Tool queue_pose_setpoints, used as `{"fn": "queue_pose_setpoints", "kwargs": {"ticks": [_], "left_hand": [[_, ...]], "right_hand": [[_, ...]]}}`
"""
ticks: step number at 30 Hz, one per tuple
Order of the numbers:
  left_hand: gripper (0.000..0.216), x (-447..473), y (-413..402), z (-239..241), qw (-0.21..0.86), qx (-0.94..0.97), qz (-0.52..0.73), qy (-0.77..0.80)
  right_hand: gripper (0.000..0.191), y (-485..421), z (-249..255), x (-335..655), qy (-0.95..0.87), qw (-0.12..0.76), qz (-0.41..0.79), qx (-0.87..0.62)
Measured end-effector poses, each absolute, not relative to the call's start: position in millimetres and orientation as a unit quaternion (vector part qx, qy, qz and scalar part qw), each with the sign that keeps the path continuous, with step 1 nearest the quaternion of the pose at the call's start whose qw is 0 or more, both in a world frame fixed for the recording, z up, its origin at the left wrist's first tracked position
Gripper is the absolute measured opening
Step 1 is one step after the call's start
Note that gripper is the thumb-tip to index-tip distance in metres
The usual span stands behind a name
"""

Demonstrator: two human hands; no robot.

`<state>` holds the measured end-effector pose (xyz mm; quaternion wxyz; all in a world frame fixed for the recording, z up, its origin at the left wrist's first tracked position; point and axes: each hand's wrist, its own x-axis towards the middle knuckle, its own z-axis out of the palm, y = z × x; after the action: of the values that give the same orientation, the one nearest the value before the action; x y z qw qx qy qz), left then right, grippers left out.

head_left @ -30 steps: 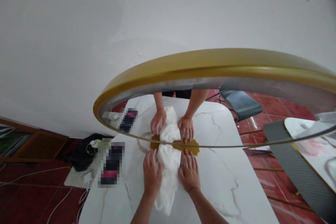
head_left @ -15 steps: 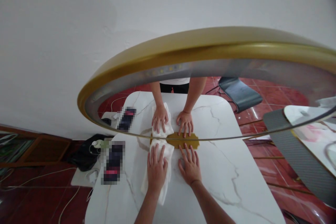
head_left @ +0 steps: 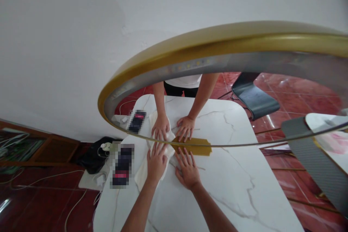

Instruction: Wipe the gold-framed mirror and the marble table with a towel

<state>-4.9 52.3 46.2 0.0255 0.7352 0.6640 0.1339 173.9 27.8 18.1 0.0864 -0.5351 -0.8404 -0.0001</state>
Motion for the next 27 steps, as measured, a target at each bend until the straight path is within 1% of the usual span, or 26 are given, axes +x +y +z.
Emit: {"fn": "queue_pose_setpoints", "kwargs": {"ticks": [11,20,23,27], "left_hand": [[0.059,-12,50,42,0.036,0.756,0.179,0.629],[0.057,-28,38,49,0.078,0.846,0.137,0.510],[0.053,-27,38,45,0.069,0.836,0.149,0.524],[0.057,-20,46,33,0.054,0.757,0.212,0.616]], "right_hand": [[0.069,33,9,170,-0.833,0.093,0.012,-0.545],[0.069,35,8,171,-0.833,0.092,0.028,-0.545],[0.070,35,7,171,-0.833,0.089,0.033,-0.545],[0.070,35,7,171,-0.830,0.089,0.037,-0.550]]}}
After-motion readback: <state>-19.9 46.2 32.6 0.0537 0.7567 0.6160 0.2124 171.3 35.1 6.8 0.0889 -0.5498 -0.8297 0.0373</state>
